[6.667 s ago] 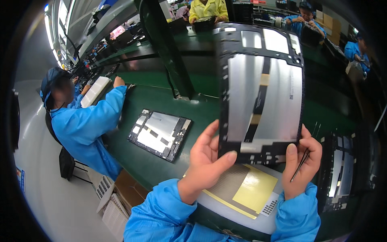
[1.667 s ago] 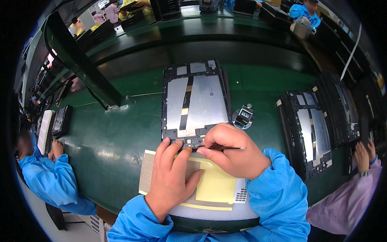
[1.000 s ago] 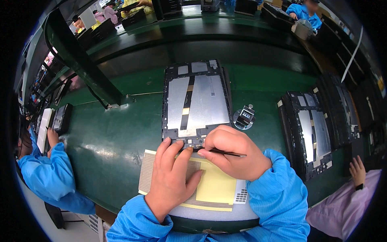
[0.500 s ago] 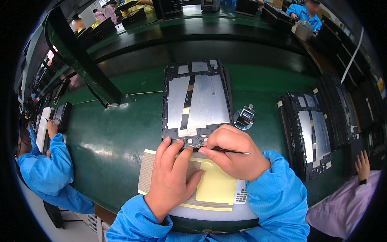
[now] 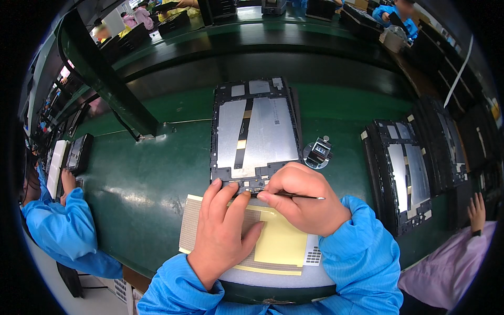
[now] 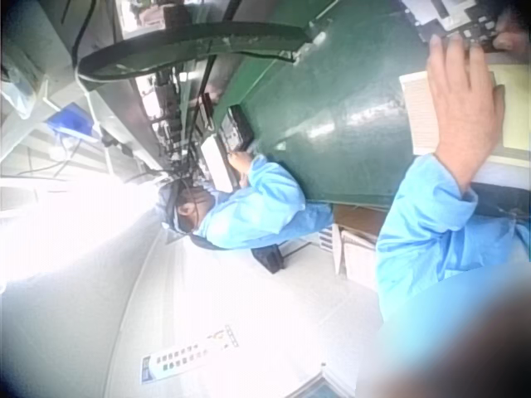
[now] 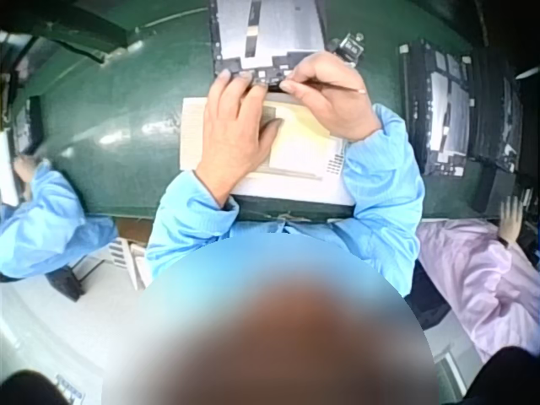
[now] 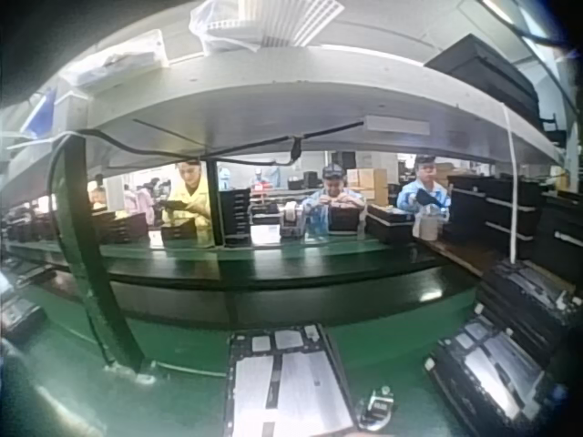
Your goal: The person uses tweezers to pick small components from a sheet and place them onto the internal chassis of an electronic device. They repeatedly transfer items from the sheet to the device, occasionally adjusting the device's position on the green workbench.
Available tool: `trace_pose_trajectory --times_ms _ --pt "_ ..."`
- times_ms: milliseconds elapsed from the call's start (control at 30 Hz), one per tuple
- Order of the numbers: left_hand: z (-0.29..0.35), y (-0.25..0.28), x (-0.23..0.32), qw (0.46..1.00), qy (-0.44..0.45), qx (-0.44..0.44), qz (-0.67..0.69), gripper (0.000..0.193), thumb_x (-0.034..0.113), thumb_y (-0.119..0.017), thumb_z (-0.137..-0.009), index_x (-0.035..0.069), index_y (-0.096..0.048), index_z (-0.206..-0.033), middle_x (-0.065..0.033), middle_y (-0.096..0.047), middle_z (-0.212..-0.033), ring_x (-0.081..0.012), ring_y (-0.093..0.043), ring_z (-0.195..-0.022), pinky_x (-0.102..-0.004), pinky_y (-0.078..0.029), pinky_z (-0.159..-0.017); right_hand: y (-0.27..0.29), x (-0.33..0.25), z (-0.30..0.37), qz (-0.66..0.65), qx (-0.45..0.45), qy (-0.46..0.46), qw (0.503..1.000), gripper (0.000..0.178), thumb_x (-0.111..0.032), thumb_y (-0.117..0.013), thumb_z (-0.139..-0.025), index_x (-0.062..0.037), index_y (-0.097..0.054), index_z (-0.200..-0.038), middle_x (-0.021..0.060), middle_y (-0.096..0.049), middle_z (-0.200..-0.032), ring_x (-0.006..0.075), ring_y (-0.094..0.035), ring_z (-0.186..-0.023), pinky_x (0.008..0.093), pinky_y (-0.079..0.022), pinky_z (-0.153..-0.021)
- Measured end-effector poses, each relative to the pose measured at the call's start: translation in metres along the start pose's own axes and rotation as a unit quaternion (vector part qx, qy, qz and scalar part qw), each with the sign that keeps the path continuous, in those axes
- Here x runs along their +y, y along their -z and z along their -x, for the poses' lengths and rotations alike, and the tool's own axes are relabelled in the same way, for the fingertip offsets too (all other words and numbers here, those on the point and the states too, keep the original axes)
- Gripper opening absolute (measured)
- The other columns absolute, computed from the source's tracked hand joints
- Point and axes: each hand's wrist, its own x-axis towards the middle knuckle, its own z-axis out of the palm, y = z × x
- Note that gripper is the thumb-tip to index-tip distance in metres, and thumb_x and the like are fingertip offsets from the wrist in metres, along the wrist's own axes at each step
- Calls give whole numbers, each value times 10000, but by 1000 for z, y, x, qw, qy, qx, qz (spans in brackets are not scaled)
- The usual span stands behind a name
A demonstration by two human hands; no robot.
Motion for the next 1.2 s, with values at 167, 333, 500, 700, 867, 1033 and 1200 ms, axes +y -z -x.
trace_pose_trajectory --times_ms 167,333,500,700,867,1033,1200 --pt "0 0 0 1000 -1 0 2 537 166 -786 -708 41 -582 -1188 -179 -489 -1274 -419 -418 -1247 -512 -401 -1017 1 -1 1 -13 4 -14 1000 154 -2 -780 -762 -20 -640 -822 83 -620 -777 226 -592 -711 329 -473 -633" --pt "0 1 1 1000 2 -1 2 537 166 -786 -708 39 -582 -1189 -184 -489 -1274 -420 -420 -1246 -512 -401 -1017 1 0 0 12 -13 8 1000 151 -7 -778 -770 -11 -636 -824 89 -614 -786 224 -586 -703 326 -469 -625" --pt "1 0 -1 1000 -5 -7 1 583 157 -794 -692 20 -564 -1210 -197 -469 -1283 -448 -399 -1268 -513 -380 -1049 2 -1 -2 18 -21 12 1000 140 -14 -764 -790 -5 -629 -827 93 -598 -790 212 -580 -704 312 -465 -608" --pt "1 -1 -2 1000 -10 -7 2 609 156 -801 -681 12 -556 -1219 -204 -457 -1287 -463 -387 -1276 -518 -366 -1067 3 -9 -3 -60 -31 -118 991 141 -29 -729 -844 10 -600 -886 86 -592 -842 139 -583 -757 277 -496 -652" --pt "0 0 0 1000 -3 -1 -5 560 165 -789 -698 32 -575 -1198 -189 -480 -1281 -434 -406 -1261 -509 -386 -1038 6 -11 -5 -84 -25 -142 986 139 -29 -715 -862 18 -592 -905 69 -595 -867 113 -589 -800 257 -515 -691" --pt "1 -2 -1 1000 -9 -10 -3 612 159 -803 -682 11 -554 -1221 -207 -455 -1292 -465 -382 -1281 -519 -364 -1068 4 -12 -4 -85 -20 -154 984 121 -17 -710 -861 25 -601 -895 72 -596 -871 117 -600 -799 250 -519 -691" --pt "2 -2 -1 1000 -9 -9 -5 613 157 -804 -681 9 -554 -1221 -210 -454 -1295 -469 -382 -1280 -521 -365 -1066 4 -15 -5 -61 -39 -137 988 112 -9 -709 -857 24 -605 -881 75 -593 -865 127 -602 -788 254 -522 -689"
